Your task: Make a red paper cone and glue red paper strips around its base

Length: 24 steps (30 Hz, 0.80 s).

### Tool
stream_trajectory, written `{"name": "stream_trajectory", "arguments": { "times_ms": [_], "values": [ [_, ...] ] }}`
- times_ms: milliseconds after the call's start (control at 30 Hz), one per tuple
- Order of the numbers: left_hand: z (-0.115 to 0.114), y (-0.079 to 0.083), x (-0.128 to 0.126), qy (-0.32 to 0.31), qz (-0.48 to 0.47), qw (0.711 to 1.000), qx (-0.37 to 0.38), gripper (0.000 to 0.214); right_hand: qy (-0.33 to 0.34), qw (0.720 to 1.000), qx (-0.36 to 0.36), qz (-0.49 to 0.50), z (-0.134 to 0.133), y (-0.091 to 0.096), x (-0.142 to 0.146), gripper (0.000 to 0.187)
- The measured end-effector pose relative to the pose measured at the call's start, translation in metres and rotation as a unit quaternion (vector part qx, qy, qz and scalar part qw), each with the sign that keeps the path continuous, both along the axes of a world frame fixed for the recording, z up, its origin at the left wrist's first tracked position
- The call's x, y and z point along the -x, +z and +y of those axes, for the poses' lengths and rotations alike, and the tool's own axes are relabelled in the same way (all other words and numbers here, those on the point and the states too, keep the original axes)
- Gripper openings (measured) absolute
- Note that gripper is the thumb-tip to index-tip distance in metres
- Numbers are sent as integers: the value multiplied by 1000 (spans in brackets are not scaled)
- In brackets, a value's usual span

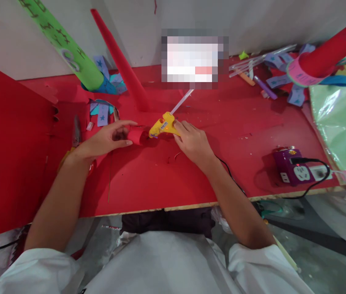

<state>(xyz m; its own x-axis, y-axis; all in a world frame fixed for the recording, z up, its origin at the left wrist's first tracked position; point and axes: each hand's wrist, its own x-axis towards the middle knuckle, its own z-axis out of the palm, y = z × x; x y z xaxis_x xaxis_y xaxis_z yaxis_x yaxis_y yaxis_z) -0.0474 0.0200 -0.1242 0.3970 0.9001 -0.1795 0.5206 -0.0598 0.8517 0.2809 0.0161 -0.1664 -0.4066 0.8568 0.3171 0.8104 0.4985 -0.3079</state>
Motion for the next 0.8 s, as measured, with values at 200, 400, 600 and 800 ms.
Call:
{"name": "stream_trajectory", "arguments": {
  "times_ms": [200,400,600,800],
  "values": [
    [3,-9,-3,50,-20,998,-24,54,-7,1000,-12,-5,0,-1,1,34],
    [2,-17,-4,69,-22,997,-26,48,-52,998,-30,-8,-1,-5,4,37],
    [1,-18,-4,48,-34,998,-8,53,-62,997,-32,-8,-1,-5,4,39],
    [1,-20,-6,36,-3,999,-22,53,-40,999,-5,-20,-2,0,7,34]
  ]
}}
